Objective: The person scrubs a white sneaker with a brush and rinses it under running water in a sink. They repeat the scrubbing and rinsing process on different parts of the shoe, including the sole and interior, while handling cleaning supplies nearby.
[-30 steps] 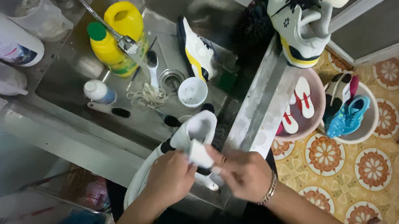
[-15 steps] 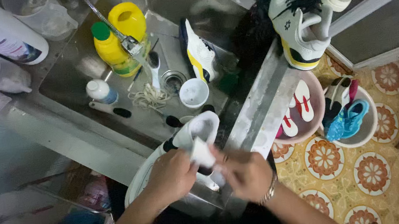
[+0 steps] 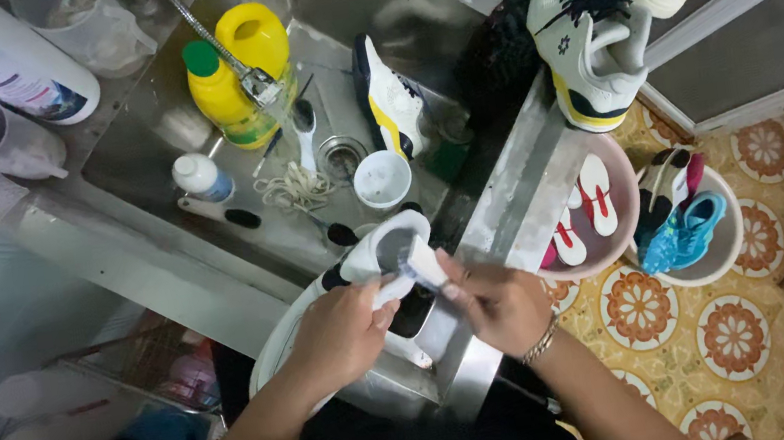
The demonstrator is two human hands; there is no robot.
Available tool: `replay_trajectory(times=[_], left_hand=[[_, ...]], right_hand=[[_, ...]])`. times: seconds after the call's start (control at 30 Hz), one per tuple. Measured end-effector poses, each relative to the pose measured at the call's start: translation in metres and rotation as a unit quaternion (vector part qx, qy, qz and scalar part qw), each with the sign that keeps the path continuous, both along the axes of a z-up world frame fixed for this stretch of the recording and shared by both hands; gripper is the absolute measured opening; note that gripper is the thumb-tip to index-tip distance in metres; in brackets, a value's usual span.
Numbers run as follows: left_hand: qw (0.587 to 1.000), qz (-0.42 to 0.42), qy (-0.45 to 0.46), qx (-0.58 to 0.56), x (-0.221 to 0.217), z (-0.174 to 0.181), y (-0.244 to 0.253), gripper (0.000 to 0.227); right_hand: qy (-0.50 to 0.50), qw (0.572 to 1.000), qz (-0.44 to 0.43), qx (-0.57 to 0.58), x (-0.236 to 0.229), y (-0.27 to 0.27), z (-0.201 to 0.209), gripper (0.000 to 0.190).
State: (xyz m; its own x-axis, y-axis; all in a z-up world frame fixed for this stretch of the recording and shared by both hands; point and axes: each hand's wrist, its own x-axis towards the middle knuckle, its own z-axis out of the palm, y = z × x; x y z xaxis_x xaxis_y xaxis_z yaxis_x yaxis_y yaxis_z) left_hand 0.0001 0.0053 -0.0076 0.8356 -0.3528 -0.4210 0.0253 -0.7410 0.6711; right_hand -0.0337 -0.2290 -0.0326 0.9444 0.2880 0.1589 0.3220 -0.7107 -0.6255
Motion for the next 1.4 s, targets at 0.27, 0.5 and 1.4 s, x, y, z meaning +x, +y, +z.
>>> replay_trajectory(times=[0.27, 0.5, 1.4], left_hand=[[0.999, 0.002, 0.017, -0.04, 0.001, 0.011, 0.001, 0.025], [0.999, -0.003, 0.005, -0.044, -0.001, 0.007, 0.001, 0.031], [0.742, 0.398, 0.052, -0.537, 0.074, 0.006, 0.035, 0.037]], right_hand=[[0.001, 1.0, -0.011, -0.01, 0.002, -0.002, 0.019, 0.036], [0.01, 0.998, -0.038, -0.04, -0.002, -0.001, 0.015, 0.019], [0.041, 0.992, 0.072, -0.097, 0.094, 0.065, -0.046, 0.068]])
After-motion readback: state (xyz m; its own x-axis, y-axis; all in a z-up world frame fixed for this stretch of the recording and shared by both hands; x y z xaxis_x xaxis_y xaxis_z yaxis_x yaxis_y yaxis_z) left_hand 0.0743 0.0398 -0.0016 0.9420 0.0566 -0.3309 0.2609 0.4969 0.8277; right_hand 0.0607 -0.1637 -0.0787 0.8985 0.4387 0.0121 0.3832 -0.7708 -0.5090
